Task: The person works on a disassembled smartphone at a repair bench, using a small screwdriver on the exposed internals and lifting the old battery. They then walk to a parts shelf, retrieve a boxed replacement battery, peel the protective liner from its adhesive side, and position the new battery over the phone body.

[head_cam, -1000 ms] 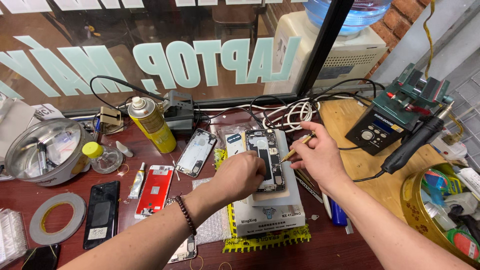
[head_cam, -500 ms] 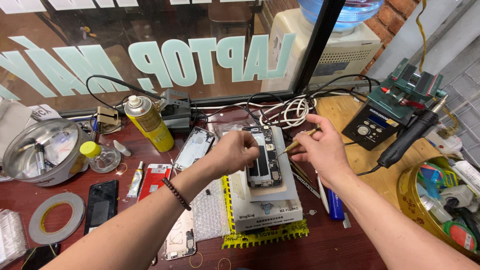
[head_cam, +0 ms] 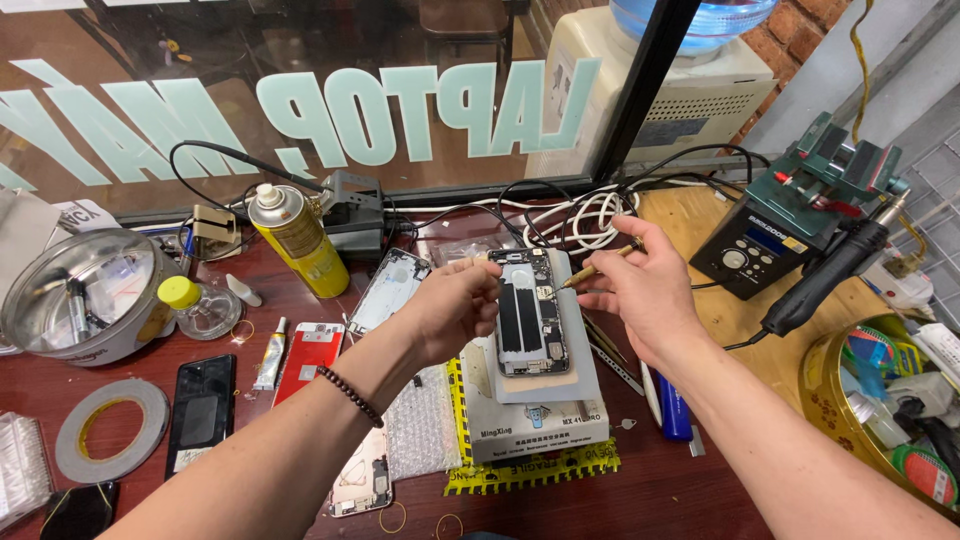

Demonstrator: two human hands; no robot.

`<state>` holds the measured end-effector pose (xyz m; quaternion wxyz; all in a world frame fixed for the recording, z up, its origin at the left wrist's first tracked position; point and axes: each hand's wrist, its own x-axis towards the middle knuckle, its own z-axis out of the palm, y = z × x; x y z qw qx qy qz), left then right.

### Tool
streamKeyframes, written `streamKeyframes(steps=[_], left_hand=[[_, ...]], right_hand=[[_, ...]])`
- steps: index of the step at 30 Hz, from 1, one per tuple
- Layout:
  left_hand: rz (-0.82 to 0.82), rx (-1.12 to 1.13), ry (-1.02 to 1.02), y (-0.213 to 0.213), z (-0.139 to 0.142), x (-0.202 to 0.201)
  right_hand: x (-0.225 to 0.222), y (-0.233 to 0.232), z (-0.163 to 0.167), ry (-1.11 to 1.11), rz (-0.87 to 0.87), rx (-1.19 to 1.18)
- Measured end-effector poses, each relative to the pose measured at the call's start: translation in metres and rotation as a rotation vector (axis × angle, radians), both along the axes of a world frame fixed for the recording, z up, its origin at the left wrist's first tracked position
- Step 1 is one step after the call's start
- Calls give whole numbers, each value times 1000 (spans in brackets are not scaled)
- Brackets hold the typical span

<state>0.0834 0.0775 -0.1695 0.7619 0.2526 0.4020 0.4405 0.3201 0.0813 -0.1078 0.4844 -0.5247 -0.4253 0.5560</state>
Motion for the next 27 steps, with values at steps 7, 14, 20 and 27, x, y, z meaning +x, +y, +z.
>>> streamKeyframes(steps=[7,14,20,27], left_hand=[[-25,34,-77,3,2,-1],[50,-81,-370,5,4,3],[54,-103,-492,6,3,2],[-20,-16,-479,6,5,0]], right_hand=[[-18,11,8,59,-15,94],[-30,16,22,120,8,209],[-40,9,32,77,52,274],[-46,9,36,15,53,273]])
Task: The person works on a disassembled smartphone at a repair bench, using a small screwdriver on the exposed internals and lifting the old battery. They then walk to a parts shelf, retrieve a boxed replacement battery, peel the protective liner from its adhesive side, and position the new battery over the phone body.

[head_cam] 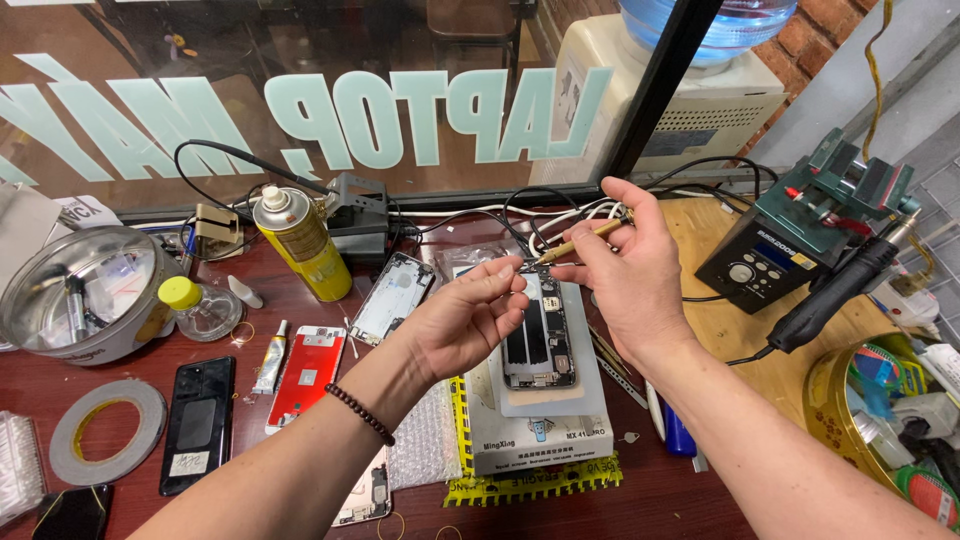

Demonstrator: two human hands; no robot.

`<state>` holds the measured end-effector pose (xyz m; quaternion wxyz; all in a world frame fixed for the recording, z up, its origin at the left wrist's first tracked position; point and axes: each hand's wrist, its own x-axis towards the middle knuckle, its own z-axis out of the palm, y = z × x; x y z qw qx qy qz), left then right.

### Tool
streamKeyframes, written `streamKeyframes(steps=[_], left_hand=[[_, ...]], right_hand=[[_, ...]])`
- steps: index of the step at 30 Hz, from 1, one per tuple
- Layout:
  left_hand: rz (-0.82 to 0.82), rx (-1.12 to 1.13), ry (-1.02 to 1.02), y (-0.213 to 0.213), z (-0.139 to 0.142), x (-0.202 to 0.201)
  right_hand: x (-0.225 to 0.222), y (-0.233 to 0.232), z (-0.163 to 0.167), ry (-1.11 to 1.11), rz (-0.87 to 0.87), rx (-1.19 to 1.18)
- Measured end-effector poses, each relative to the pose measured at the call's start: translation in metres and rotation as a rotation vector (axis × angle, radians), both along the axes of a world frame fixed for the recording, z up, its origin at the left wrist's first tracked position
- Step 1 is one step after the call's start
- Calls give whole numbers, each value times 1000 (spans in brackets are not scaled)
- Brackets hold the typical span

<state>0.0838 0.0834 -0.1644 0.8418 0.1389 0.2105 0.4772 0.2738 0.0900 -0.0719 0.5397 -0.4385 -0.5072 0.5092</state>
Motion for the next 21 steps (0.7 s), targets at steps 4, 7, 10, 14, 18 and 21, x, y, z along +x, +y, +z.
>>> streamKeyframes(steps=[4,7,10,14,18,21], left_hand=[[-13,26,11,2,0,0],[-17,24,21,2,-1,1],[-15,21,22,2,-1,1],[-13,19,22,2,1,1],[-16,18,27,2,2,1],[-19,23,24,0,2,2]], right_hand=[[0,1,0,5,3,-6],[0,0,-1,-14,7,-13],[0,0,-1,-4,-1,3],[2,1,-2,0,-9,-1],[2,0,-4,2,0,-5],[3,-1,-5,-6,-9,3]])
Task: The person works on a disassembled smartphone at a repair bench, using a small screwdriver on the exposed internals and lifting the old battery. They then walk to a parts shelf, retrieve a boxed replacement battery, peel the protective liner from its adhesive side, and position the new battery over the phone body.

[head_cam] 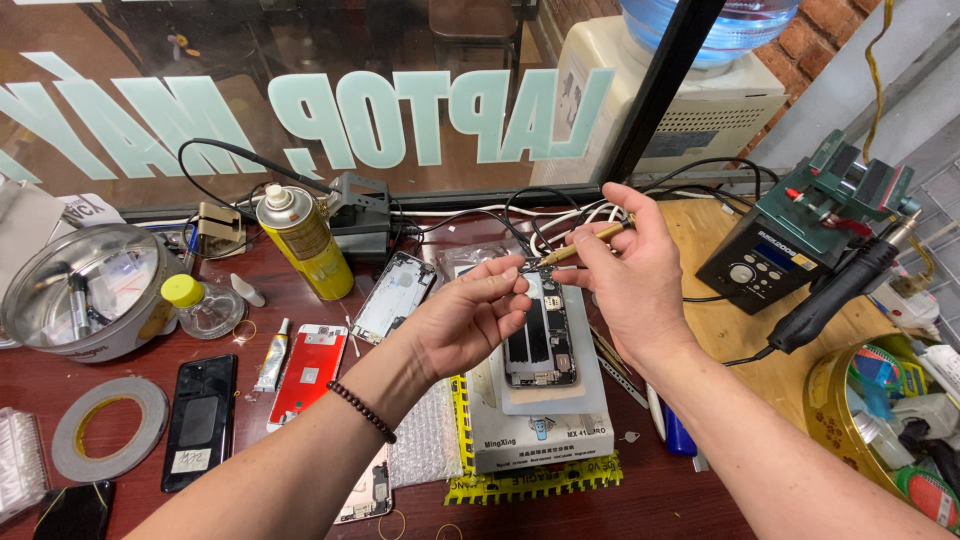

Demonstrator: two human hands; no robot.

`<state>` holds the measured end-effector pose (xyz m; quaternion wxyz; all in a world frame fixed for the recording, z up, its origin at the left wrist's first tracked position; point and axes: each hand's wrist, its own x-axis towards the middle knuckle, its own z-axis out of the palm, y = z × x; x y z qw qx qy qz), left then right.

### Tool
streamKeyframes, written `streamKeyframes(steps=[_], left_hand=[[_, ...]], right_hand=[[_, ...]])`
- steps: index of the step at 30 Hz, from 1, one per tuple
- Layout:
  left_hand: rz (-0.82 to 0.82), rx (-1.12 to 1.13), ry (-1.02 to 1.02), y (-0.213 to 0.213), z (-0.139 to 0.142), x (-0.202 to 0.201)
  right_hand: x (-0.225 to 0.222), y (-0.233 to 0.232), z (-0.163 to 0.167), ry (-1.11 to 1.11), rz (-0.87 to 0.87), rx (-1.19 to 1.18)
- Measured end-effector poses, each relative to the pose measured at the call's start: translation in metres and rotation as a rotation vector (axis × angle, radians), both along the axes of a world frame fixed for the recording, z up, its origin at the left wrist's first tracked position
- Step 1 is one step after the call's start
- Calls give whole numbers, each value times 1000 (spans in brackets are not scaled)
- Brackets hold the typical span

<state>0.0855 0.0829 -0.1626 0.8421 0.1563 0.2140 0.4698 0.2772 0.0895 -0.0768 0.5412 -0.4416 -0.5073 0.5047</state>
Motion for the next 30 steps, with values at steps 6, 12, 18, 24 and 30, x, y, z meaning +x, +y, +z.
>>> streamKeyframes(steps=[6,12,18,24,30], left_hand=[[13,-24,25,-2,1,0],[13,-17,75,-3,-1,-1],[67,29,218,-7,-7,3],[96,36,274,-8,-1,2],[137,-7,282,2,4,-4]], right_hand=[[-1,-3,1,-1,7,-15],[-3,-8,3,-127,6,52],[2,-7,1,-262,159,127],[0,-1,-7,-71,125,-58],[-5,11,-13,33,106,-62]])
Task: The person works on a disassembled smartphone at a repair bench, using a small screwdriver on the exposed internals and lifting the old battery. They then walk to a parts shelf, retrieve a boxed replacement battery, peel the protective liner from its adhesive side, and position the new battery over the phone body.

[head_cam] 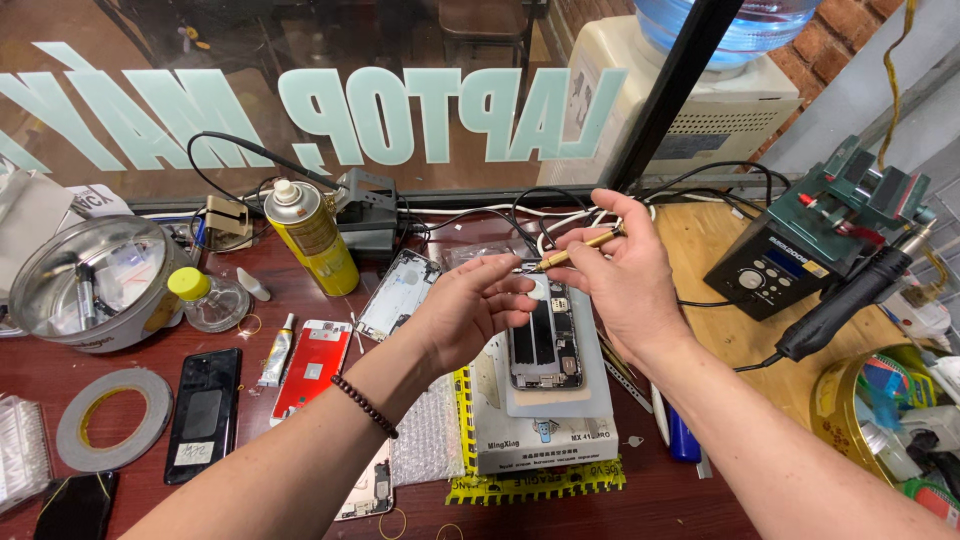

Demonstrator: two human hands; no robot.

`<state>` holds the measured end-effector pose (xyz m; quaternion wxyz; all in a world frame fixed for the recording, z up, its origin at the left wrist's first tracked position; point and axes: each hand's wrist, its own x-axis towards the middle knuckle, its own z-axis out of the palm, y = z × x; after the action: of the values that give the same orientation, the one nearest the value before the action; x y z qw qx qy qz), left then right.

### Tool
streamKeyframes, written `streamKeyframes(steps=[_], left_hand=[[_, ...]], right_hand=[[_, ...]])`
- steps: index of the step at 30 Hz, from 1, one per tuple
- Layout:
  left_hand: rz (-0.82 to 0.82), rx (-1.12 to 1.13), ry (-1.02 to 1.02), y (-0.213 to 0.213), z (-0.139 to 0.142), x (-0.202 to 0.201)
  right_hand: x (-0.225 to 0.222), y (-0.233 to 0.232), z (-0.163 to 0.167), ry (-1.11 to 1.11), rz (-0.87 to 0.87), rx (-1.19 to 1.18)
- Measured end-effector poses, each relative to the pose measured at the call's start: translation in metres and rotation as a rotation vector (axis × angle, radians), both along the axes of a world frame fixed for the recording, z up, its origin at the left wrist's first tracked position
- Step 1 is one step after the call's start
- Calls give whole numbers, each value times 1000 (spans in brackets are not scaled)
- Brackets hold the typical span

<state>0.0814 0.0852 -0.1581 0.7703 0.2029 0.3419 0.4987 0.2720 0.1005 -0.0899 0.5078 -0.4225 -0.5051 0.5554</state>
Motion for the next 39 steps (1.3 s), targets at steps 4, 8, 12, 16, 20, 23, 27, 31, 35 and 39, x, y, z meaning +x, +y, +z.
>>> streamKeyframes(steps=[4,8,12,16,20,23,27,31,35,39], left_hand=[[177,67,537,12,-8,1],[230,150,1061,28,-16,4],[190,132,1158,41,-19,9],[217,101,1166,48,-22,9],[258,108,1164,52,-27,7],[289,122,1164,55,-31,8],[304,104,1147,57,-33,10],[305,93,1138,56,-32,11],[305,85,1116,57,-33,13],[302,86,1079,59,-37,13]], right_hand=[[-4,18,-3,-299,-19,232],[-17,32,-11,-541,4,380],[-24,40,-17,-670,29,430],[-30,47,-20,-695,31,420],[-34,52,-23,-692,38,423],[-34,55,-26,-683,37,406],[-34,57,-28,-680,32,380],[-33,59,-31,-643,54,363],[-33,62,-35,-646,43,371],[-32,63,-36,-644,59,388]])
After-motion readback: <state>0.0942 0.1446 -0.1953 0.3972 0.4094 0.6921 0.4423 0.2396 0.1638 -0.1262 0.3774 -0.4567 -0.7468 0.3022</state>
